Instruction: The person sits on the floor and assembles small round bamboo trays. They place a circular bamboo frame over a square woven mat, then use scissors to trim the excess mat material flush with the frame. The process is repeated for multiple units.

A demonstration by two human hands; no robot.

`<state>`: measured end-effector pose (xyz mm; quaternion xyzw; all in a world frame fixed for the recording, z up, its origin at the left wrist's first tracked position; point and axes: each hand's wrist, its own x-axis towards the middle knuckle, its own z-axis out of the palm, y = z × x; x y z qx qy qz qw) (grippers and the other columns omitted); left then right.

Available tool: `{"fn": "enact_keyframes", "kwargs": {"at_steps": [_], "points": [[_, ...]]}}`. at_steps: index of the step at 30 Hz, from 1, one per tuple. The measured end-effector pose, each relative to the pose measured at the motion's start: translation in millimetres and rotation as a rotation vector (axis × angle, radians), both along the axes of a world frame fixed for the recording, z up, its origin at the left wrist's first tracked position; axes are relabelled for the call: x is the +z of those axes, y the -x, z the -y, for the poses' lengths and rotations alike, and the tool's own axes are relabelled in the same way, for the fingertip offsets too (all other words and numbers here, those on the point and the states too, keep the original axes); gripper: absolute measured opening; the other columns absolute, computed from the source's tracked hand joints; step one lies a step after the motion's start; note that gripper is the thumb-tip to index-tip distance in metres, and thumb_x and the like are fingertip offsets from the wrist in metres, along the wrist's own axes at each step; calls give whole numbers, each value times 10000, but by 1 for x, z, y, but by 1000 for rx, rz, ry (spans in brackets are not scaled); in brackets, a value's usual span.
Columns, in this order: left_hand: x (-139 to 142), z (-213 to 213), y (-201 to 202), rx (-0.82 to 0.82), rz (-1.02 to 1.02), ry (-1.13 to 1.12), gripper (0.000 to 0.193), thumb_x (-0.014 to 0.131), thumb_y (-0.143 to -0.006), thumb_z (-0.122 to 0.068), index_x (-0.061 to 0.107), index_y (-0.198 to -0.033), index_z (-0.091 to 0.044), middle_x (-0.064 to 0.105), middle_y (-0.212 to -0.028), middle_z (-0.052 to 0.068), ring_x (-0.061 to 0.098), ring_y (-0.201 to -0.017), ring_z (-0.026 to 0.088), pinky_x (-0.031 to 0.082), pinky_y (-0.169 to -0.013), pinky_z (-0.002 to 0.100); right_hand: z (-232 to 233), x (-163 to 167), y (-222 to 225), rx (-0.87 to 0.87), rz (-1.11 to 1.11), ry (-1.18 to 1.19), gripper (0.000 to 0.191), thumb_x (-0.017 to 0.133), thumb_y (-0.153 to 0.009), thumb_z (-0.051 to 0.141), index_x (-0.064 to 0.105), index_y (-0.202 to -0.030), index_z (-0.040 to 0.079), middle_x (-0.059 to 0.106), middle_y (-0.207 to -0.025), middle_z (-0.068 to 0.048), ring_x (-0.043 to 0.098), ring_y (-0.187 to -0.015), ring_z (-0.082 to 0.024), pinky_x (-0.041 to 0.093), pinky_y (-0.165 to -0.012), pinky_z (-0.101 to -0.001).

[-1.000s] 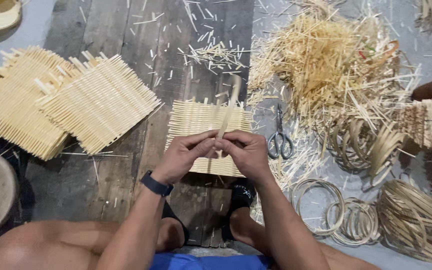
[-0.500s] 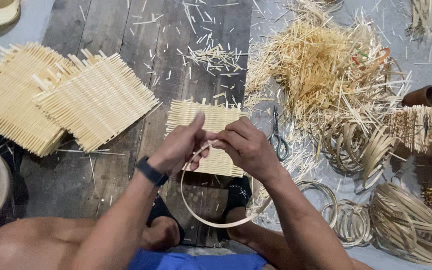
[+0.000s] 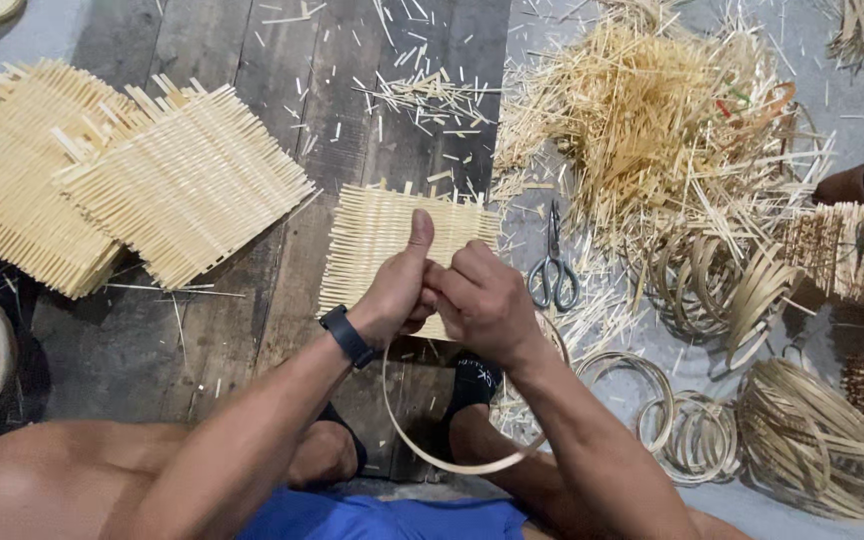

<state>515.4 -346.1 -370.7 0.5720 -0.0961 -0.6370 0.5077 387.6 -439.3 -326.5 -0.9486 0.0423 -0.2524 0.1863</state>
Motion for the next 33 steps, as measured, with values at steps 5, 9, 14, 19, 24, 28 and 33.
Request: {"fn": "enact_keyframes", "kwargs": {"at_steps": [5, 9, 14, 19, 24, 28, 33], "points": [[-22, -12, -32, 193, -110, 333, 550, 512, -977, -619, 710, -965, -106, 416, -548, -60, 351, -428, 89, 282, -390, 277, 45, -6, 14, -535, -248, -725, 382, 751, -865, 304, 671, -1168, 85, 709, -996, -43, 710, -866, -199, 612, -696, -313], [-36, -21, -58, 619, -423, 656, 322, 576, -1051, -351, 648, -961, -51, 535, -667, -6, 479, -585, 104, 410, -550, 277, 66, -37, 42, -249, 182, -1773, 472, 569, -977, 419, 701, -1075, -23, 718, -838, -114, 701, -783, -226, 630, -722, -355], [-37, -22, -77, 385, -280, 355, 282, 560, -1002, -245, 653, -830, -42, 552, -620, 4, 491, -527, 110, 424, -486, 264, 63, -94, 55, -156, 351, -1942, 377, 595, -1077, 355, 687, -1024, -7, 560, -712, -11, 532, -634, -134, 458, -584, -282], [-36, -15, -77, 485, -314, 318, 350, 652, -1010, -219, 591, -691, -90, 441, -492, -55, 341, -390, 58, 264, -339, 213, 62, -102, 50, -105, 446, -2017, 359, 618, -1080, 338, 686, -978, 0, 489, -661, 28, 447, -581, -95, 372, -521, -237], [-40, -17, -78, 635, -328, 404, 373, 627, -1019, -217, 582, -670, -93, 425, -482, -46, 331, -387, 72, 257, -338, 230, 49, -100, 40, -230, 427, -2037, 410, 566, -1032, 395, 711, -980, 15, 459, -663, 28, 459, -614, -117, 391, -557, -267], [-46, -22, -75, 753, -358, 519, 395, 601, -1023, -231, 554, -653, -102, 417, -485, -35, 331, -394, 81, 261, -338, 235, 43, -107, 40, -201, 413, -2030, 434, 545, -1047, 420, 679, -911, 30, 483, -685, -15, 494, -644, -164, 436, -600, -317], [-48, -24, -69, 800, -436, 548, 377, 592, -1013, -222, 530, -660, -106, 396, -502, -29, 314, -401, 88, 268, -348, 240, 42, -111, 42, 46, 535, -2049, 422, 584, -1166, 384, 650, -925, 44, 496, -743, -17, 490, -685, -171, 422, -630, -329]]}}
